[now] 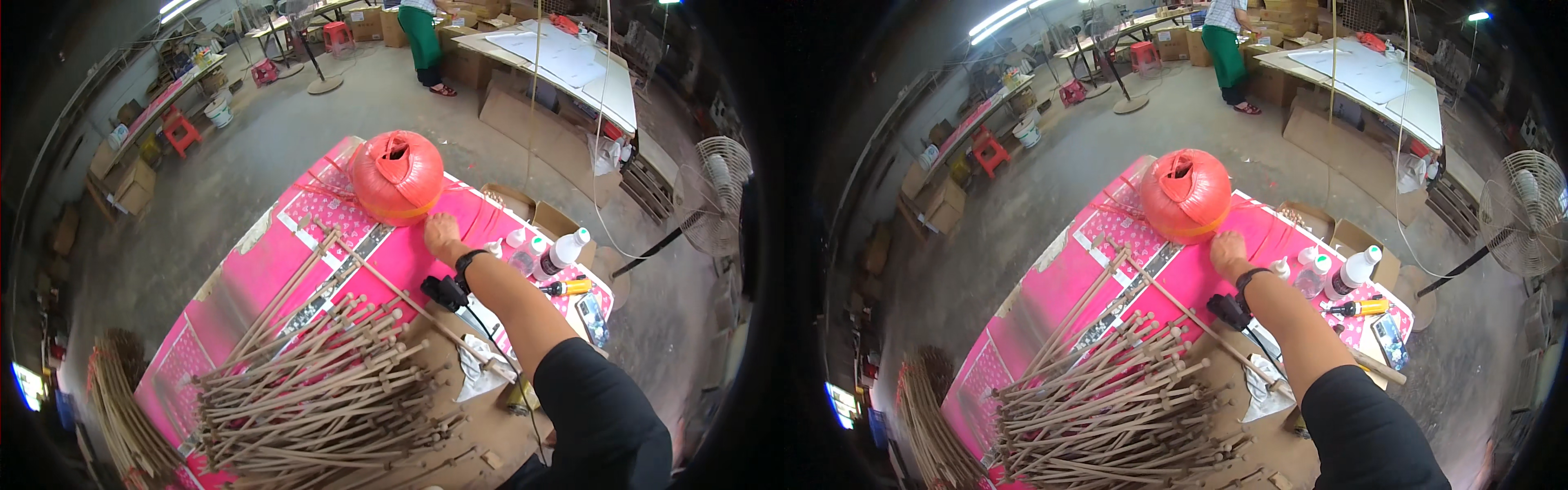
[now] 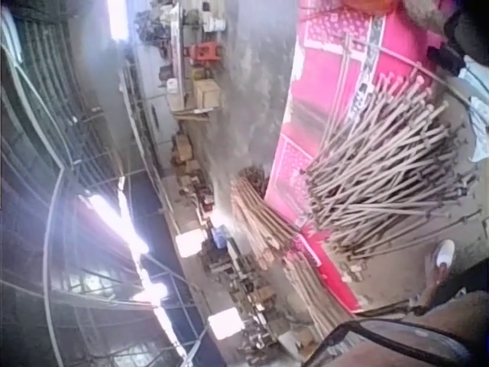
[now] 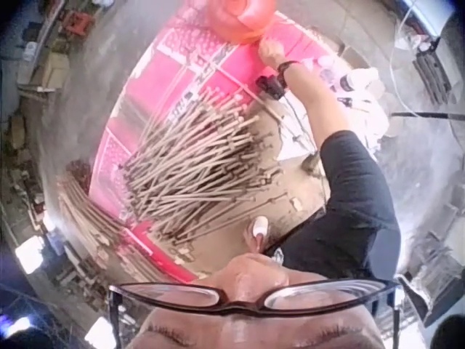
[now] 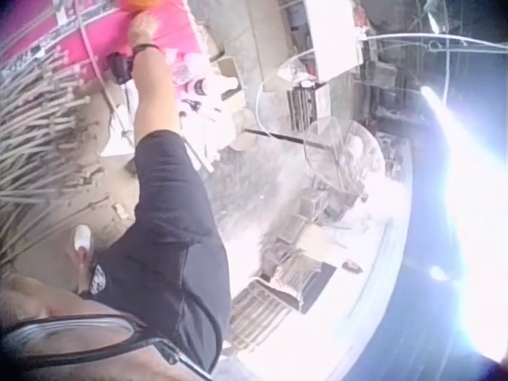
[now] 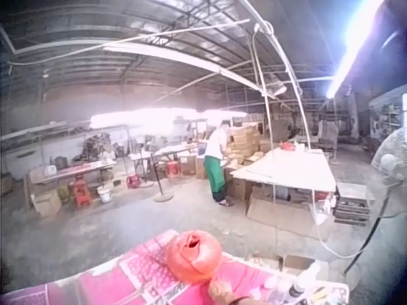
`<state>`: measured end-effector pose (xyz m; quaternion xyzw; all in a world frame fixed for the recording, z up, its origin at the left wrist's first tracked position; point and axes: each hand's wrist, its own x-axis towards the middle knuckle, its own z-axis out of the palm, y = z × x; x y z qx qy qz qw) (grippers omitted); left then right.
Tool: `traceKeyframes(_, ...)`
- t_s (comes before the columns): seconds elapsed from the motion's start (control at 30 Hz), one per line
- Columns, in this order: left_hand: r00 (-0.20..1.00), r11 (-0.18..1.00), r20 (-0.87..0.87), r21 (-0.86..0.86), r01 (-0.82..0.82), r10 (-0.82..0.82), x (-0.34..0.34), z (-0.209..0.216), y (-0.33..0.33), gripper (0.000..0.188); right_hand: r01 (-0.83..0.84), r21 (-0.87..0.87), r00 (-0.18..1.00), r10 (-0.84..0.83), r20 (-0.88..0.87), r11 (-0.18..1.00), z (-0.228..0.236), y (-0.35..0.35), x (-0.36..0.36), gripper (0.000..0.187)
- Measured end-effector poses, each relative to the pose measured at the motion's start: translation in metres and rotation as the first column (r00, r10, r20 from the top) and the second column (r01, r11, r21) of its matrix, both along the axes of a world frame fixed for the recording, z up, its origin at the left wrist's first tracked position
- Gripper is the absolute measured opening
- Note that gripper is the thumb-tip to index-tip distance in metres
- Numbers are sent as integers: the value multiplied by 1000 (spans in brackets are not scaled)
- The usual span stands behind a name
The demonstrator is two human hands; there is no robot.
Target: The worker applies glue to bamboo slats, uses a pneumatic nailer to secure them into frames, ties bundles with red tape, and organizes the completed components in a furniture manufacturing workshop.
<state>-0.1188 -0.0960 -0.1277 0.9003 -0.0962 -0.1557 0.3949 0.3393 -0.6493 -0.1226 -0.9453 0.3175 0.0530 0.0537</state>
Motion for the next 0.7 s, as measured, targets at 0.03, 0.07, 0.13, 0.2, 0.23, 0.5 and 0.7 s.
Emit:
traceKeyframes(0.03,1000,1000,0,-3,6,-6,2,0,1,65,-42,-62,999,44,26,997,-6,5,0,31)
traceKeyframes(0.07,1000,1000,1,-1,3,-3,1,0,3,65,-92,-121,994,98,49,988,-9,14,2,33)
traceKeyframes(0.13,1000,1000,8,6,-9,9,0,1,7,65,0,108,995,-11,104,994,7,35,4,33)
traceKeyframes(0.2,1000,1000,15,6,-15,15,-2,2,11,64,80,332,983,-129,129,940,20,42,2,33)
traceKeyframes(0.23,1000,1000,17,7,-14,14,-2,2,13,64,69,383,985,-125,122,921,28,44,1,33)
traceKeyframes(0.5,999,999,29,-35,-18,19,-7,-11,17,65,25,893,994,-103,24,449,70,79,-51,46)
traceKeyframes(0.7,997,999,62,-32,42,-40,-11,-26,24,69,-33,989,990,-140,12,-144,173,136,-133,19)
